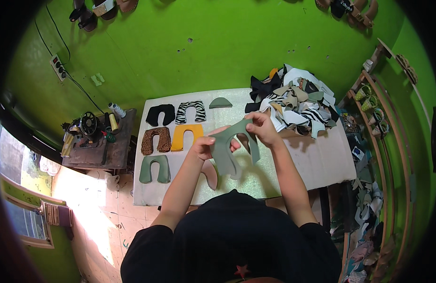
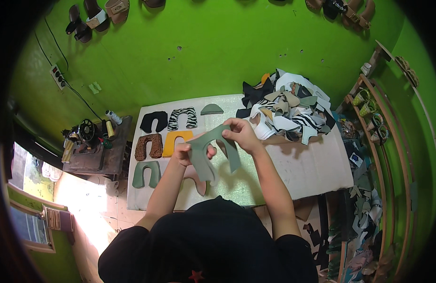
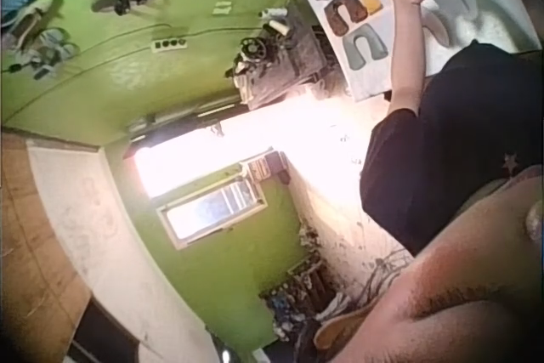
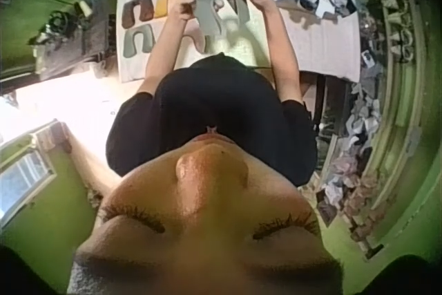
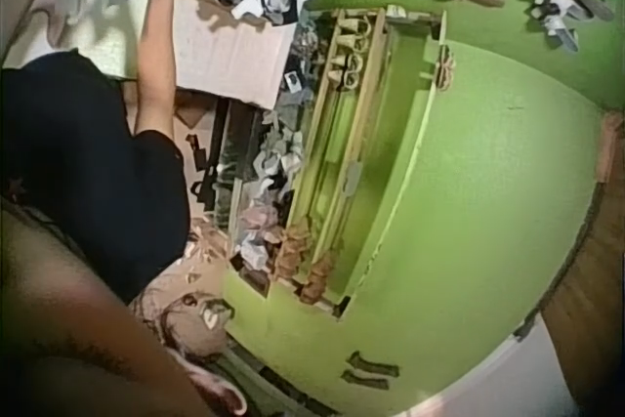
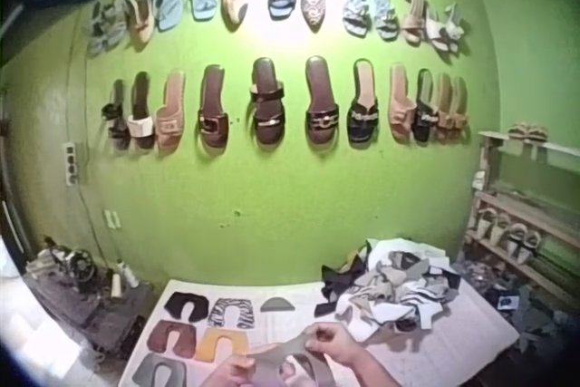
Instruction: The recorder is sorting and organizing various patterned and colored leather pieces on a workbench in a workshop.
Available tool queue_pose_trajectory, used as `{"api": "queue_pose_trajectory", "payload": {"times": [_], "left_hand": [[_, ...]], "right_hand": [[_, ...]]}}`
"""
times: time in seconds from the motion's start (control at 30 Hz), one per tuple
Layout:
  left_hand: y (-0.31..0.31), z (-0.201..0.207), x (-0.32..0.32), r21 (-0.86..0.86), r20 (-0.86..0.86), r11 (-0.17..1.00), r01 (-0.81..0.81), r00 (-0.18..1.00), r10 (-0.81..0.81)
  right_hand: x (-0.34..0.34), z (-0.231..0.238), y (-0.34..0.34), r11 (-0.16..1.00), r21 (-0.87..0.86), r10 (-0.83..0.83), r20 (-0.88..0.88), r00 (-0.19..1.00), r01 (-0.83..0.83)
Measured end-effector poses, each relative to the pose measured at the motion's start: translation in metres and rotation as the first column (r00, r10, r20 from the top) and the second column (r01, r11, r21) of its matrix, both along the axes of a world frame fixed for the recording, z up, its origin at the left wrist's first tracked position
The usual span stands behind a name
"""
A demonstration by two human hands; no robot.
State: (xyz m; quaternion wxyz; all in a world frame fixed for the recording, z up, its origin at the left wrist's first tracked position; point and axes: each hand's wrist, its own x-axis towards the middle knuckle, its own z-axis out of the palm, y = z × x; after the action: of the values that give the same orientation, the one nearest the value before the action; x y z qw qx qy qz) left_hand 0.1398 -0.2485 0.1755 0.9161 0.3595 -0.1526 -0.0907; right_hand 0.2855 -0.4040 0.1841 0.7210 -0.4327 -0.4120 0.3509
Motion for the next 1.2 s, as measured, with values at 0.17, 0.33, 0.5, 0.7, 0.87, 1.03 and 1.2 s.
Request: {"api": "queue_pose_trajectory", "payload": {"times": [0.17,0.33,0.5,0.7,0.87,1.03,1.2], "left_hand": [[-0.012,0.003,0.003,0.138,-0.016,0.987,0.087,0.996,-0.086],[-0.005,0.008,0.001,0.279,-0.074,0.958,-0.066,0.993,0.09],[0.007,0.02,-0.001,0.483,-0.01,0.848,-0.219,0.967,0.256],[0.013,0.017,-0.006,0.46,-0.021,0.868,-0.187,0.975,0.221],[0.004,-0.002,-0.009,0.312,-0.048,0.949,-0.053,0.996,0.072],[0.004,-0.016,-0.008,0.314,-0.061,0.949,-0.039,0.996,0.061],[0.003,-0.015,-0.005,0.285,-0.037,0.955,-0.076,0.995,0.091]], "right_hand": [[0.01,0.02,-0.008,0.996,-0.005,-0.088,0.099,0.991,0.089],[0.013,0.032,-0.017,0.972,-0.166,-0.128,0.221,0.967,0.166],[0.012,0.035,-0.02,0.949,-0.208,-0.164,0.317,0.934,0.237],[0.011,0.024,-0.012,0.933,-0.194,-0.243,0.277,0.93,0.302],[0.006,0.029,-0.008,0.949,-0.144,-0.249,0.211,0.945,0.282],[0.006,0.039,-0.008,0.949,-0.154,-0.245,0.195,0.95,0.276],[0.008,0.044,-0.012,0.953,-0.138,-0.243,0.185,0.952,0.27]]}}
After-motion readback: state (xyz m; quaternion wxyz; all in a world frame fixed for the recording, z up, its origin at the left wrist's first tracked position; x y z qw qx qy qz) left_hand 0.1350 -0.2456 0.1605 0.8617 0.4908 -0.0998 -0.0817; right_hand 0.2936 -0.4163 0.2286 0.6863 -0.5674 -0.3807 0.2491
